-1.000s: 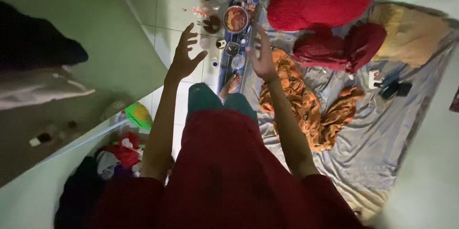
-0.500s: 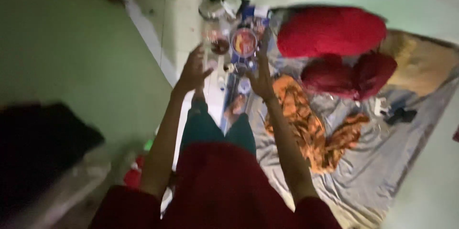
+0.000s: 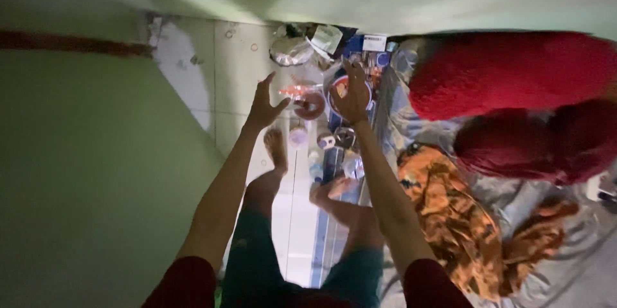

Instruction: Tidying up a bedroom by collecting trash and organizing items on the floor and bed.

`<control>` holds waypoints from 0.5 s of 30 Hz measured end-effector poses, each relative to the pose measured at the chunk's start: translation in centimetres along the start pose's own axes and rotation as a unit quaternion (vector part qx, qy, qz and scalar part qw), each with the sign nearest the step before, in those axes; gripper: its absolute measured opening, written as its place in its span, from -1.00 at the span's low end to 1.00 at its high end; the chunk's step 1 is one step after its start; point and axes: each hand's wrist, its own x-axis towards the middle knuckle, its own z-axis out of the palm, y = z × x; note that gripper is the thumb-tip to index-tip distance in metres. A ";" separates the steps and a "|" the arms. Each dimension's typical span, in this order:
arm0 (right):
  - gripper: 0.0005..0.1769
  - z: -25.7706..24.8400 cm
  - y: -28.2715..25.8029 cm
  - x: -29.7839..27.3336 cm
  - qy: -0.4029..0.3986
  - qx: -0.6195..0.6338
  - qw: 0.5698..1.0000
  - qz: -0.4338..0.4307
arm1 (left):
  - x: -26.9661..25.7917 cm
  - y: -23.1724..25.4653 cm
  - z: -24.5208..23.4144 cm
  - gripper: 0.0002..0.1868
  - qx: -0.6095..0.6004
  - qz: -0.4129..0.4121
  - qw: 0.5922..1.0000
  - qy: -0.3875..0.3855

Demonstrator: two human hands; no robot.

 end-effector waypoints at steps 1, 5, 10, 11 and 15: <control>-0.09 1.4 1.9 0.2 0.003 -0.001 1.000 -0.001 | 1.2 -3.1 1.5 -0.03 0.000 0.004 1.000 0.000; 0.08 7.6 9.3 2.3 -0.069 -0.030 0.997 0.020 | 7.0 -13.5 6.9 0.13 0.085 -0.041 0.995 0.007; 0.19 14.6 15.8 4.4 -0.076 -0.022 0.996 0.030 | 12.6 -21.9 11.3 0.38 0.182 -0.157 0.968 -0.073; 0.24 15.7 16.9 4.7 -0.071 -0.026 0.997 0.015 | 13.4 -23.0 12.0 0.45 0.180 -0.137 0.973 -0.044; 0.42 18.8 19.2 5.7 -0.069 -0.038 0.997 -0.003 | 15.6 -25.8 13.6 0.45 0.185 -0.072 0.980 -0.008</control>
